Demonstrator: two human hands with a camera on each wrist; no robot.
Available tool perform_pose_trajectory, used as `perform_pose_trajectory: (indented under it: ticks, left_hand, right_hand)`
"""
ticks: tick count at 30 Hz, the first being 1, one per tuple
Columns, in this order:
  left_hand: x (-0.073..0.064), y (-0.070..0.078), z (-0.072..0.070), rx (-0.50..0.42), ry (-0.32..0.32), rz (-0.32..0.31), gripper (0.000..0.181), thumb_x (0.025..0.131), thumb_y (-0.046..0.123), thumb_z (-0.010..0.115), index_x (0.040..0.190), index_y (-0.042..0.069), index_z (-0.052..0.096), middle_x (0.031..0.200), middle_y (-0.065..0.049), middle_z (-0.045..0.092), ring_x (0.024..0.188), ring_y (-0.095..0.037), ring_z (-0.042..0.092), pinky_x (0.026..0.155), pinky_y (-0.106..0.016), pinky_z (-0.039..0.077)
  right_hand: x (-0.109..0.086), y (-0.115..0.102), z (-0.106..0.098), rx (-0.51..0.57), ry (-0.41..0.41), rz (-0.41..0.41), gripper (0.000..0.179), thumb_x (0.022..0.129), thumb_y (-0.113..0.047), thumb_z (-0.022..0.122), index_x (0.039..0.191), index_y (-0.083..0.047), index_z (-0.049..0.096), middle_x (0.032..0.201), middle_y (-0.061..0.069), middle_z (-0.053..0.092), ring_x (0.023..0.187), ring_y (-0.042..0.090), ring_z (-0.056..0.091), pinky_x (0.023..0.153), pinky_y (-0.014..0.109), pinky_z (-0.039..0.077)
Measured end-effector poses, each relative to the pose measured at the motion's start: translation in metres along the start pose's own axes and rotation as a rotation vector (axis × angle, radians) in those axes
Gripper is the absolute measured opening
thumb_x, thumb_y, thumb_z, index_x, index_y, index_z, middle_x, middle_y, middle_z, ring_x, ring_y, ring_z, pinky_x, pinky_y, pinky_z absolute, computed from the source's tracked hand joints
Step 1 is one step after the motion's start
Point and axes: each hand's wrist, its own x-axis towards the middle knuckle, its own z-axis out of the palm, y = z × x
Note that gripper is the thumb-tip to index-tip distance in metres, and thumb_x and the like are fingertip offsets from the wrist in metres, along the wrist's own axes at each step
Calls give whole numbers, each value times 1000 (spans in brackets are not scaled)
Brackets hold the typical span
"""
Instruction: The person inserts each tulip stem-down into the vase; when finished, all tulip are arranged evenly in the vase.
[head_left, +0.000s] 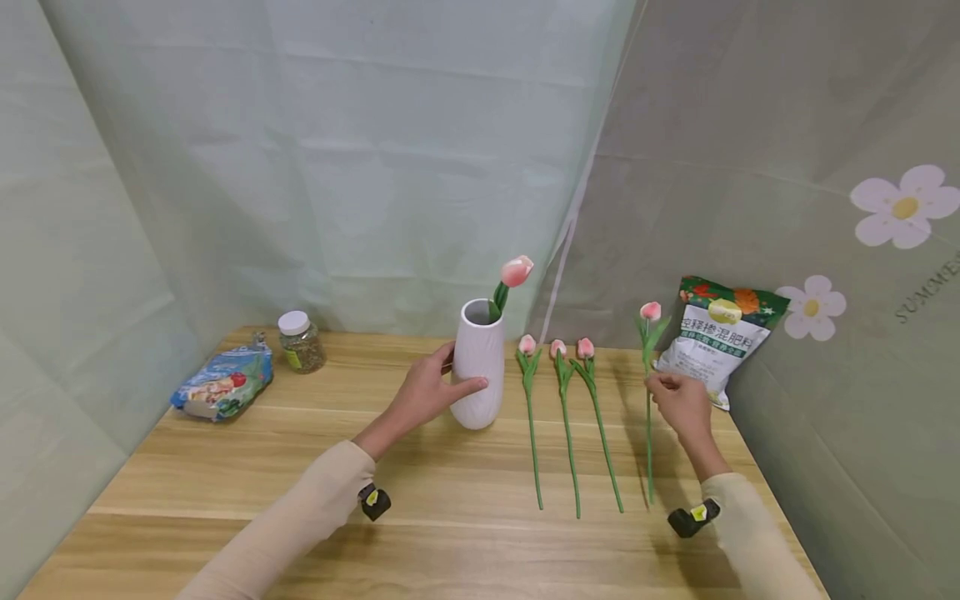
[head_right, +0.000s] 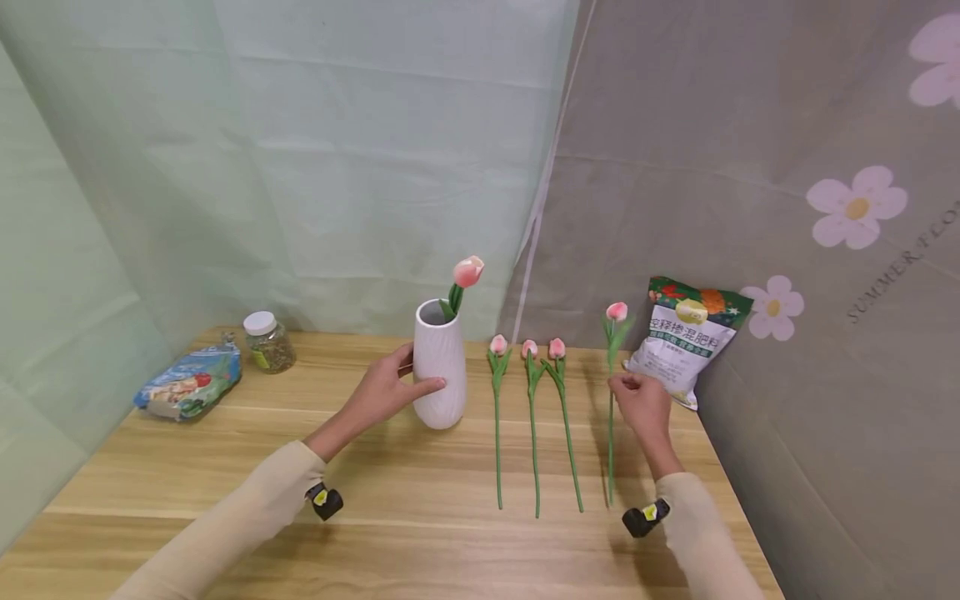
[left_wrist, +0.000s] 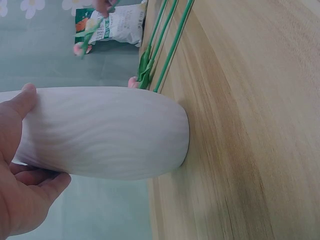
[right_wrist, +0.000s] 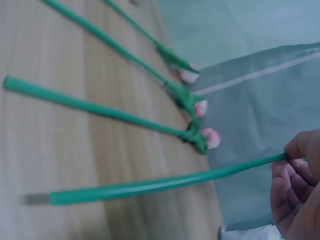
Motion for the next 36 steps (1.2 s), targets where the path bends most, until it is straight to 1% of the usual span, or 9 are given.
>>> perform_pose_trajectory:
  ticks: [4,6,12,16,21,25,27,33,36]
  left_hand:
    - [0,0,0,1,-1,1,81,85,43,84,148,4,50,140,-16,61,127,-32,62,106,-52,52]
    - [0,0,0,3,-1,-1,81,84,43,84,148,4,50,140,-15,61,127,-32,62,106,-50,52]
    - [0,0,0,13,4,4,81,85,43,84,147,4,50,140,-16,61,126,-31,62,105,-48,53]
    - [0,0,0,11,3,0,80,85,42,84,147,4,50,140,-16,61,127,-32,62,106,-50,52]
    - [-1,1,0,5,0,-8,81,85,41,84,148,4,49,141,-17,60,128,-32,61,107,-52,51]
    - [-1,1,0,2,2,-5,81,85,41,84,148,4,49,141,-17,60,128,-32,61,107,-51,52]
    - [0,1,0,3,3,-4,80,85,41,84,147,4,50,141,-16,60,127,-32,61,106,-50,52]
    - [0,0,0,3,4,-4,80,85,41,84,147,4,50,140,-16,61,127,-33,61,106,-53,51]
    - [0,0,0,3,4,-4,80,85,42,84,147,4,50,140,-16,61,127,-33,61,106,-53,51]
  right_hand:
    - [-1,-12,-7,51,19,4,28,94,-24,68,104,0,78,78,5,75,60,0,61,52,19,51]
    - [-2,-17,-10,71,14,8,29,96,-26,67,106,-1,78,80,3,75,62,0,62,53,18,52]
    - [-1,-28,-17,145,-25,0,30,101,-27,61,107,-1,75,74,-13,71,68,1,63,54,19,50]
    - [0,-33,-18,233,-52,-9,31,105,-27,59,112,2,69,78,-19,69,70,0,61,57,19,53]
    - [1,-39,-19,384,-62,-34,35,105,-21,60,120,11,62,84,-18,70,72,-1,62,63,17,58]
    - [0,-44,-19,470,-58,-74,36,104,-19,62,120,13,60,87,-16,73,73,0,66,68,17,60]
    - [-1,-47,-19,510,-50,-84,34,103,-19,63,118,11,60,88,-13,74,74,1,67,69,18,61]
    - [-1,-56,-20,706,-12,-73,20,101,-12,66,108,6,61,87,-3,76,73,7,68,68,24,63]
    - [-2,-59,-20,763,21,-83,16,100,-9,67,105,5,62,86,0,77,71,8,68,66,24,63]
